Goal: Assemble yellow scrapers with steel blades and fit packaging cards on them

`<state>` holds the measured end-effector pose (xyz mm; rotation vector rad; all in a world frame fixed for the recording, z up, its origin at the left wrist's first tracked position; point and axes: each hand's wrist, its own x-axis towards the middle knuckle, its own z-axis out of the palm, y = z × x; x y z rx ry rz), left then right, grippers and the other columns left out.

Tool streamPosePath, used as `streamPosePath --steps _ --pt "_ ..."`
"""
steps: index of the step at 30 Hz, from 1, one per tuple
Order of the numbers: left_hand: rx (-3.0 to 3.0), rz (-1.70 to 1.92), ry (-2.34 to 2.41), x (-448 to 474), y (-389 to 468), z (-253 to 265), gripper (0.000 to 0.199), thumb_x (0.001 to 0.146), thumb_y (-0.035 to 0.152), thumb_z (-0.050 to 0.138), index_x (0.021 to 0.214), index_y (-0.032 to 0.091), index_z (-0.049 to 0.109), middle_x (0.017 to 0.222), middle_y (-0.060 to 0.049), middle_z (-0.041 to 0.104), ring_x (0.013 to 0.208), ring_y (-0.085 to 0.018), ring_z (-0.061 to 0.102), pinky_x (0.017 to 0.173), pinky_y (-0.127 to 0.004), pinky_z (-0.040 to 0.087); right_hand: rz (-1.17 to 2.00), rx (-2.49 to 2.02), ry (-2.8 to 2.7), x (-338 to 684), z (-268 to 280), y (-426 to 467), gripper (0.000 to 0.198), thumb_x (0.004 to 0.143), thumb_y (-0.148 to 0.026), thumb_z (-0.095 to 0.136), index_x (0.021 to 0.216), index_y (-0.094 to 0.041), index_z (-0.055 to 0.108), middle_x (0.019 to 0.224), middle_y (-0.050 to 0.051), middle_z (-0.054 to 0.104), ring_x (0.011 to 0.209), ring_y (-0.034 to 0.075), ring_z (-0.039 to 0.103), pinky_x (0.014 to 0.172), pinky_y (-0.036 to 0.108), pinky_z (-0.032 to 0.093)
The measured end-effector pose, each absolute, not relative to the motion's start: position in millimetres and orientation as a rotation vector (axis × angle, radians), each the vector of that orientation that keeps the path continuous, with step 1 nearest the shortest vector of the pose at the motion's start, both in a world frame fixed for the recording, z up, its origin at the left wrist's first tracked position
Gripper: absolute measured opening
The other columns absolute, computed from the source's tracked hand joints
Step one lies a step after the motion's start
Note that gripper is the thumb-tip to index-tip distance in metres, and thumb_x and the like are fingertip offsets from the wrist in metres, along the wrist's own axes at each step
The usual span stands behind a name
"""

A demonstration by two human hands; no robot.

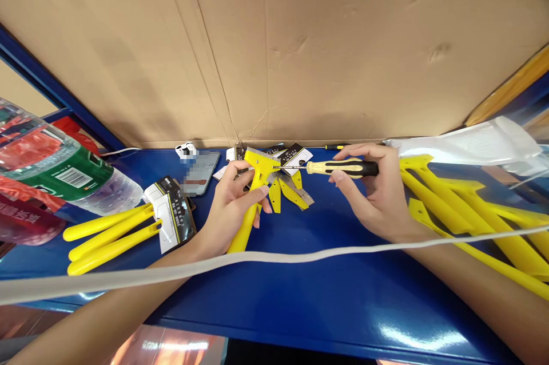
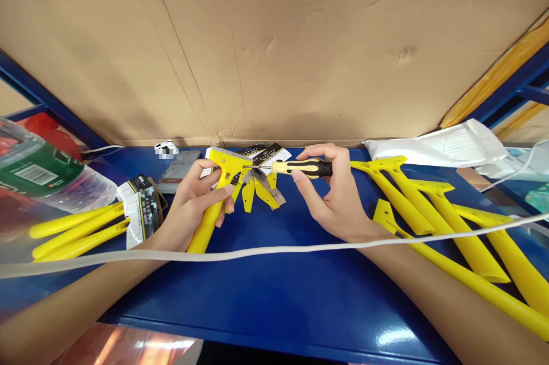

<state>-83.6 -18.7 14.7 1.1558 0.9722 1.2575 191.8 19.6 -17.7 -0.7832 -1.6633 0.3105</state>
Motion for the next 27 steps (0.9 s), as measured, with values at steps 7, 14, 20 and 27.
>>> streamPosePath --steps 7,14,20,27 --pt "1.178 1.245 0.971 -84.4 -19.0 13.8 0.054 0.089 0.029 0.094 0.119 0.028 0.050 0.117 -0.001 0.074 0.063 -0.014 0.073 0.038 -0.021 0.053 0.098 -0.835 -1.686 192.6 -11.7 16.8 0.023 0.103 -0.034 0.087 0.116 -0.028 0.069 0.102 0.006 0.080 0.086 0.027 0.080 0.074 0.043 0.063" --pt "1.194 1.264 0.972 -84.7 -18.9 13.7 0.055 0.089 0.029 0.094 0.120 0.029 0.048 0.111 0.001 0.074 0.062 -0.014 0.073 0.038 -0.022 0.053 0.263 -1.008 -1.658 194.0 -5.2 16.8 0.021 0.105 -0.044 0.085 0.099 -0.028 0.074 0.075 0.000 0.078 0.062 0.022 0.076 0.060 0.036 0.058" --pt "1.195 1.276 0.964 -85.3 -18.2 12.5 0.054 0.089 0.028 0.093 0.120 0.029 0.048 0.113 0.000 0.074 0.063 -0.014 0.074 0.039 -0.022 0.054 0.400 -1.032 -1.609 191.6 -5.3 17.5 0.030 0.103 -0.047 0.086 0.111 -0.029 0.064 0.080 -0.001 0.076 0.061 0.021 0.075 0.059 0.035 0.062" --pt "1.189 1.300 0.991 -87.5 -16.8 15.2 0.051 0.090 0.023 0.088 0.119 0.029 0.047 0.118 0.000 0.074 0.064 -0.014 0.074 0.040 -0.023 0.055 0.284 -0.955 -1.739 191.3 -4.5 14.6 0.027 0.102 -0.045 0.087 0.109 -0.029 0.066 0.086 0.001 0.076 0.066 0.020 0.071 0.057 0.033 0.059"
